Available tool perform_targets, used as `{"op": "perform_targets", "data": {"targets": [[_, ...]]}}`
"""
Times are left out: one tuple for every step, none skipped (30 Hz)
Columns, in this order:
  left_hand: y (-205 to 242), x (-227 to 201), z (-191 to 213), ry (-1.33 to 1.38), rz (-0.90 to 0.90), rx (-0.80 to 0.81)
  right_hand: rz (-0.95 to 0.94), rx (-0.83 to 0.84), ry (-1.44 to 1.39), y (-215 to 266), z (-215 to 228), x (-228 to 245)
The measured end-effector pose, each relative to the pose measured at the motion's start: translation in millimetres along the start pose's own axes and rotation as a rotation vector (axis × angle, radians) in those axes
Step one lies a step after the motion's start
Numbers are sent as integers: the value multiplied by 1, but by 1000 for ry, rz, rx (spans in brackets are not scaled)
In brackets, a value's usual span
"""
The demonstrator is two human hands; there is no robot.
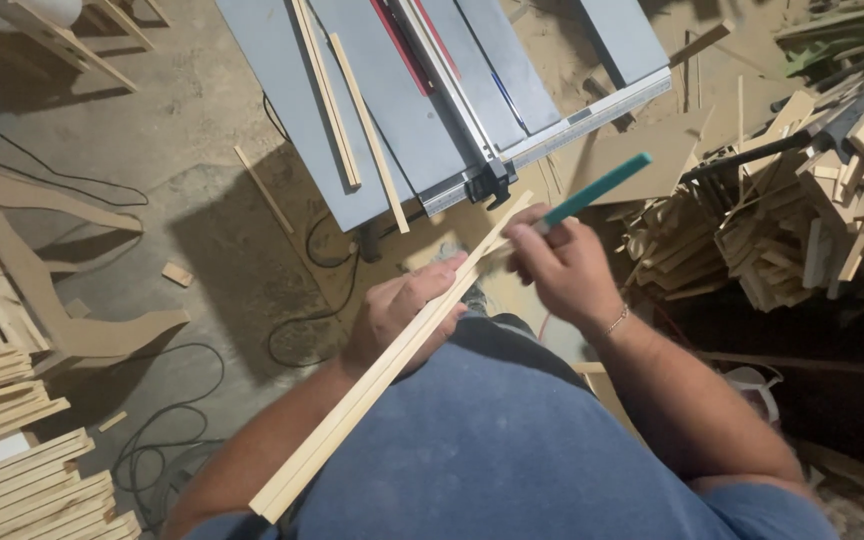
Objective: Inspecting, marking with a pen, and sorting thin wooden strips in a workshop.
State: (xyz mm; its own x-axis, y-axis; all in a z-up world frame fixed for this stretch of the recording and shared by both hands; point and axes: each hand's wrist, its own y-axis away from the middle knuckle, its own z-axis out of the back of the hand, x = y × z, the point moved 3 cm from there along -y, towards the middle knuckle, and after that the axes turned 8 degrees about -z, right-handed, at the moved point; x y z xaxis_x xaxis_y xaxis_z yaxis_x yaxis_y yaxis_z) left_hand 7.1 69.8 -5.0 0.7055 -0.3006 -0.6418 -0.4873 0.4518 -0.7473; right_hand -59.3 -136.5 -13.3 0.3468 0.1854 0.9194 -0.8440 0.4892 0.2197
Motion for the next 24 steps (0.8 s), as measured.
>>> {"op": "perform_targets", "data": {"targets": [[0,1,-1,-8,5,16,9,78,-17,4,-6,6],[0,2,-1,-15,10,32,18,155,-34,8,-12,12],[-2,2,0,-15,7,31,21,154,-33,6,-11,12],[-4,1,1,0,8,27,19,164,-38,4,-11,12],[-5,0,2,14,12,21,14,178,-42,3,-11,12],[-3,1,3,13,12,19,15,179,-41,0,-9,10],[-1,2,3,5,12,9,1,170,-44,-5,-7,8],[1,3,4,-3,11,-1,-14,161,-47,-9,-4,6],[2,2,5,-5,13,-5,-13,165,-45,-14,-3,3],[2,1,5,10,7,-19,-32,127,-21,-19,-1,0],[3,1,6,26,0,-30,-52,85,2,-24,1,-4],[5,1,7,26,2,-32,-52,86,3,-27,3,-5],[7,2,7,31,4,-29,-90,70,22,-31,6,-7],[9,2,8,37,6,-26,-127,54,42,-35,8,-9],[10,3,8,35,4,-27,-124,55,42,-36,9,-10],[11,4,9,40,4,-25,-113,-2,83,-38,11,-11],[12,4,9,47,7,-24,-103,-58,123,-39,14,-12],[10,4,8,46,6,-25,-102,-57,124,-36,13,-15],[10,2,8,28,2,-29,-37,-63,250,-33,12,-17],[9,1,7,11,-3,-34,28,-68,376,-29,10,-19],[11,3,6,11,3,-34,24,-65,376,-26,6,-25],[13,5,5,29,19,-38,140,-27,351,-22,1,-27],[13,9,4,45,31,-41,260,9,323,-19,-3,-29],[13,7,4,45,31,-42,260,9,324,-10,-5,-19]]}}
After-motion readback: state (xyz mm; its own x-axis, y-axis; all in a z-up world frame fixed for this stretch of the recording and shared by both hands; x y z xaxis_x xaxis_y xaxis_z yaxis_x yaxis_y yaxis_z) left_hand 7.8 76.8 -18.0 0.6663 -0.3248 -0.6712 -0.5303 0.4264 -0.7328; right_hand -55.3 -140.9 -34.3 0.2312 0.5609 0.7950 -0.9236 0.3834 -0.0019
